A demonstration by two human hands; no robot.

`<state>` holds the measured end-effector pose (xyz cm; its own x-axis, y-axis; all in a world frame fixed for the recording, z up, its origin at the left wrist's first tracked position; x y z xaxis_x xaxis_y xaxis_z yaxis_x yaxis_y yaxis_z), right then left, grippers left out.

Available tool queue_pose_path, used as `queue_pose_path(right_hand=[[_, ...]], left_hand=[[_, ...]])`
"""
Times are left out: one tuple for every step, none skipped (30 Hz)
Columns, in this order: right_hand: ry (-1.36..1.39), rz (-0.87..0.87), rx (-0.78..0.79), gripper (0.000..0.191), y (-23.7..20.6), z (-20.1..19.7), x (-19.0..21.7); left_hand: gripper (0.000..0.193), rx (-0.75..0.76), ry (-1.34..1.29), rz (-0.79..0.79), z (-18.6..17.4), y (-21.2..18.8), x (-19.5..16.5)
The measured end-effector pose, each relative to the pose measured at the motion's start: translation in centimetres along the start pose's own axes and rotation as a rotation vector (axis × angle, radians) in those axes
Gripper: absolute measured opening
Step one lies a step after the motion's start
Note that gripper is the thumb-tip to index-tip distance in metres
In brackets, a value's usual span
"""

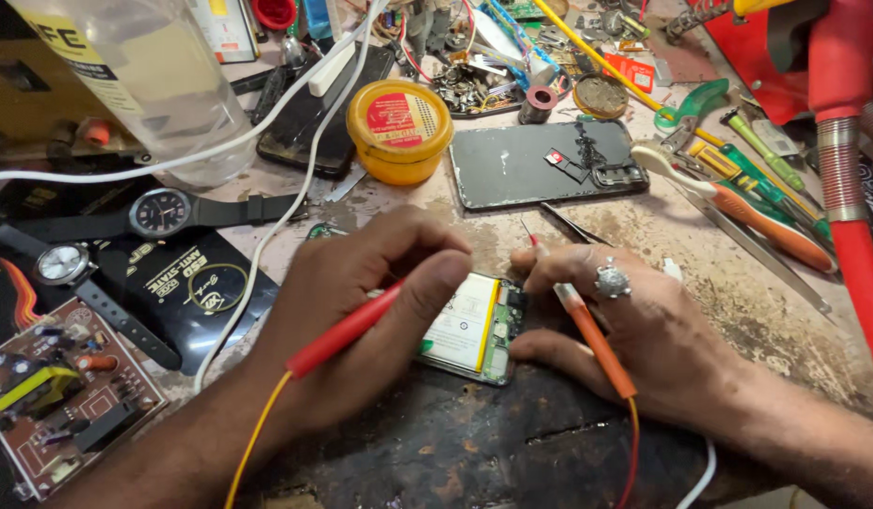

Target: The person repairs a disassembled Vivo smartphone on a cluttered workbench. They handle a small component with pliers, position the phone's motherboard, then use multimeter probes in both hands to touch and test points on the board and battery connector, repositioning the phone mid-task.

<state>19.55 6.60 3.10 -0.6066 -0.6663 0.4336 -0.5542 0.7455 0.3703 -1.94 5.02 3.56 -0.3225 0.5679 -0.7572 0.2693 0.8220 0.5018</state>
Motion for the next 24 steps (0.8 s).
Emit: queue_pose_path(right_hand=[[0.007,-0.009,0.015,0.044,0.2,0.0,-0.1],[0.028,0.06,0.048,0.043,0.6,0.0,-0.6],[0.047,0.13,0.08,0.042,0.9,0.0,-1.1],[0.066,0.203,0.112,0.041,1.0,0.1,-1.4],[0.056,0.187,0.093,0.046,1.1,-0.1,-1.2],[0.045,0.17,0.073,0.05,1.1,-0.2,-0.8],[0.033,0.151,0.055,0.054,1.1,-0.3,-0.4],[0.014,0.083,0.042,0.062,1.1,-0.2,0.3],[-0.003,0.013,0.03,0.07,0.9,-0.1,1.0],[-0.021,-0.053,0.019,0.079,0.8,-0.1,1.7],[-0.019,-0.033,0.052,0.078,0.9,0.2,1.6],[-0.016,-0.011,0.086,0.076,1.1,0.4,1.4],[-0.012,0.012,0.118,0.075,1.1,0.5,1.2],[0.012,0.005,0.132,0.073,1.1,0.4,1.1],[0.035,-0.002,0.147,0.07,1.2,0.1,0.8],[0.061,-0.012,0.163,0.068,1.1,-0.1,0.5],[0.065,-0.057,0.161,0.068,0.9,-0.3,0.5],[0.07,-0.103,0.159,0.068,0.8,-0.6,0.4],[0.075,-0.149,0.157,0.068,0.5,-0.8,0.4],[0.057,-0.112,0.152,0.067,0.4,-1.0,-0.1],[0.038,-0.072,0.148,0.066,0.2,-1.0,-0.5],[0.02,-0.03,0.143,0.065,0.1,-1.1,-0.9],[0.032,-0.018,0.147,0.056,0.4,-1.2,-1.4],[0.045,-0.006,0.152,0.047,0.8,-1.2,-2.0]], left_hand=[[0.03,0.022,-0.027,0.036,0.3,-0.1,-0.2],[0.032,0.045,-0.052,0.071,0.4,-0.1,-0.4],[0.033,0.073,-0.043,0.045,0.5,-0.2,-0.2],[0.035,0.102,-0.037,0.02,0.7,-0.2,0.0],[0.036,0.131,-0.031,-0.004,0.9,-0.2,0.2],[0.037,0.125,-0.01,-0.022,1.0,-0.1,0.4],[0.037,0.116,0.011,-0.04,1.0,0.0,0.5],[0.038,0.105,0.035,-0.06,0.9,0.0,0.7],[0.037,0.107,0.022,-0.057,0.9,0.0,0.6],[0.036,0.111,0.007,-0.055,1.0,-0.1,0.6],[0.035,0.117,-0.009,-0.052,1.1,-0.1,0.5],[0.034,0.106,-0.033,-0.046,1.2,-0.1,0.4],[0.033,0.096,-0.057,-0.04,1.2,-0.2,0.3],[0.032,0.086,-0.082,-0.032,1.2,-0.2,0.2],[0.031,0.073,-0.062,-0.035,1.2,-0.2,0.3],[0.03,0.059,-0.041,-0.04,1.2,-0.2,0.4],[0.03,0.042,-0.017,-0.045,1.0,-0.2,0.4],[0.031,0.019,-0.028,-0.038,1.0,-0.2,0.4],[0.032,-0.003,-0.038,-0.03,0.9,-0.1,0.5],[0.033,-0.024,-0.049,-0.019,0.8,0.0,0.5],[0.033,-0.019,-0.04,-0.012,0.8,0.0,0.5],[0.033,-0.013,-0.031,-0.006,0.7,0.0,0.5],[0.033,-0.007,-0.022,0.002,0.7,0.0,0.6],[0.033,0.019,0.009,-0.004,0.8,0.0,0.6]])
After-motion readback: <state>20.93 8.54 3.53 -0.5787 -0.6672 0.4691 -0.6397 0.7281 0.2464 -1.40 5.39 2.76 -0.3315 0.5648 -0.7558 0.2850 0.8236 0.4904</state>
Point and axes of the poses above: each hand's wrist, its own y-axis towards the middle knuckle, its own z-axis out of the palm, x = y × z, the point moved 6 cm from there along y, towards the middle knuckle, and after that the axes turned 11 degrees about z, right-handed, at the moved point
